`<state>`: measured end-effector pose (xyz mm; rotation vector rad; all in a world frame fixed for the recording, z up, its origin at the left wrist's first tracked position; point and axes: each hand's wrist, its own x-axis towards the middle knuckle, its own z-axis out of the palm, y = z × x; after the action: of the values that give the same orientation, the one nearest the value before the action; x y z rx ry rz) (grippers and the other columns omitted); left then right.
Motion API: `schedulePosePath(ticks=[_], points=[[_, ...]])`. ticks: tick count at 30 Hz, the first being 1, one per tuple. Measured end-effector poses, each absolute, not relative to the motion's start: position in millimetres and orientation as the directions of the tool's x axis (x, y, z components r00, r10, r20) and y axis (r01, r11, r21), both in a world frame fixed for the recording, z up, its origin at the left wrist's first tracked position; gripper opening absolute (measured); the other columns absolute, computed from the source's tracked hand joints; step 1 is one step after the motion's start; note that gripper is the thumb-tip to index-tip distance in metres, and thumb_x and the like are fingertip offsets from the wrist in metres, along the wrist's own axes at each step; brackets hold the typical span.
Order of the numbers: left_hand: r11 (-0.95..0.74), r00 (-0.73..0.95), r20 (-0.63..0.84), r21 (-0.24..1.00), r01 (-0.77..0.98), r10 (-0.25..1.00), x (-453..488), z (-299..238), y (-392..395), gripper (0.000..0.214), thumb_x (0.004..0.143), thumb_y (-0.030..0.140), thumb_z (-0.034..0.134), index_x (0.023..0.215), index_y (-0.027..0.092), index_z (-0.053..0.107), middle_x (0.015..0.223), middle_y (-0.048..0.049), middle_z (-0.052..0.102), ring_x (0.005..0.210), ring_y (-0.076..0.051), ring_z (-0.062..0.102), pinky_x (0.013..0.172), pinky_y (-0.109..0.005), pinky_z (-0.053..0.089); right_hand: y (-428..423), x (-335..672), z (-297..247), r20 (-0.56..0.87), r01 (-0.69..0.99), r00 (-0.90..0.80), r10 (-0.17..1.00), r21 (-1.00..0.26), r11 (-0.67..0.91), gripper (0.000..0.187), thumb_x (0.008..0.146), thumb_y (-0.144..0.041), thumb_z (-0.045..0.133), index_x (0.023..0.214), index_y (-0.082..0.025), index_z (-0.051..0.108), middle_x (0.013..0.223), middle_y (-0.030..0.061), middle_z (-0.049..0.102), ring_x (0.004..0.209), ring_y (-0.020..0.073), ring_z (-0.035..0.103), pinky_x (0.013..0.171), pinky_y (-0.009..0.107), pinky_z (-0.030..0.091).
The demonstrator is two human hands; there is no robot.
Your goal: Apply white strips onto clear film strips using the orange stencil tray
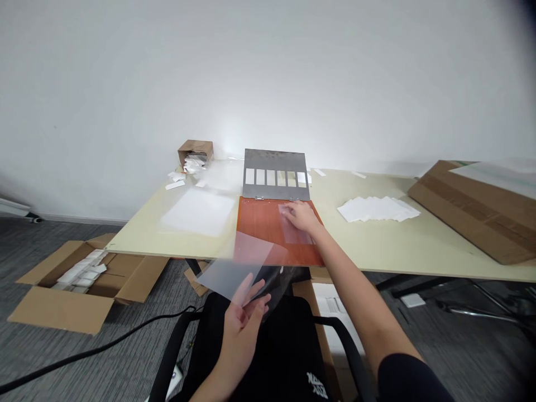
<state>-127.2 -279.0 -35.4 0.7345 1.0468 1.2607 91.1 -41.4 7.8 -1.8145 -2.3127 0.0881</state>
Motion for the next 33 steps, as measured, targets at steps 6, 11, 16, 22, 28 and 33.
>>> schedulePosePath(ticks=[6,11,16,22,28,33], points=[[0.142,-0.046,-0.165,0.936,-0.323,0.985,-130,-41,-275,0.060,0.076,0.046,0.077,0.127,0.019,0.060,0.129,-0.0136,0.066,0.103,-0.025,0.071,0.089,-0.035,0.059,-119,39,48,0.256,0.557,-0.704,0.663,-0.379,0.738,0.029,0.095,-0.039,0.058,0.117,-0.023,0.067,0.113,0.0053,0.069,0.102,0.0165,0.062,0.089,0.030,0.046],[-0.021,-0.062,0.015,0.995,-0.098,0.998,-134,-35,-273,0.031,0.081,0.042,0.069,0.094,0.014,0.070,0.091,-0.0077,0.075,0.080,-0.019,0.071,0.074,-0.027,0.058,-180,1,54,0.310,0.234,-0.906,0.289,-0.203,0.951,0.024,0.093,-0.040,0.062,0.106,-0.022,0.070,0.101,0.0025,0.073,0.092,0.0169,0.060,0.084,0.031,0.042],[-0.078,-0.073,0.077,0.997,-0.008,0.994,-136,-27,-274,0.032,0.083,0.046,0.064,0.079,0.015,0.066,0.072,-0.0046,0.072,0.066,-0.017,0.067,0.065,-0.026,0.056,-188,-4,44,0.293,0.251,-0.923,0.249,-0.032,0.968,0.027,0.099,-0.042,0.051,0.096,-0.022,0.069,0.097,0.0005,0.073,0.085,0.0152,0.057,0.078,0.031,0.037],[-0.094,-0.055,0.098,0.993,0.077,0.994,-140,-24,-273,0.031,0.083,0.043,0.063,0.068,0.016,0.062,0.064,-0.0029,0.068,0.058,-0.015,0.063,0.056,-0.023,0.052,-192,-1,49,0.349,0.229,-0.921,0.173,0.126,0.965,0.020,0.100,-0.027,0.050,0.089,-0.021,0.066,0.093,-0.0003,0.070,0.078,0.0143,0.053,0.072,0.031,0.031],[-0.128,-0.035,0.136,0.978,0.163,0.990,-143,-19,-270,0.031,0.082,0.040,0.060,0.062,0.016,0.060,0.059,-0.0018,0.064,0.053,-0.014,0.057,0.053,-0.022,0.047,-198,-4,52,0.331,0.226,-0.932,0.151,0.201,0.953,0.022,0.099,-0.015,0.045,0.088,-0.021,0.063,0.086,-0.0005,0.066,0.073,0.0139,0.048,0.071,0.031,0.028],[-0.149,-0.018,0.157,0.963,0.225,0.987,-145,-21,-269,0.029,0.084,0.037,0.057,0.064,0.016,0.063,0.058,-0.0035,0.065,0.051,-0.015,0.058,0.051,-0.023,0.045,-196,-3,53,0.327,0.224,-0.933,0.154,0.188,0.956,0.017,0.098,-0.016,0.048,0.088,-0.021,0.061,0.085,-0.0015,0.065,0.074,0.0146,0.047,0.072,0.031,0.028]])
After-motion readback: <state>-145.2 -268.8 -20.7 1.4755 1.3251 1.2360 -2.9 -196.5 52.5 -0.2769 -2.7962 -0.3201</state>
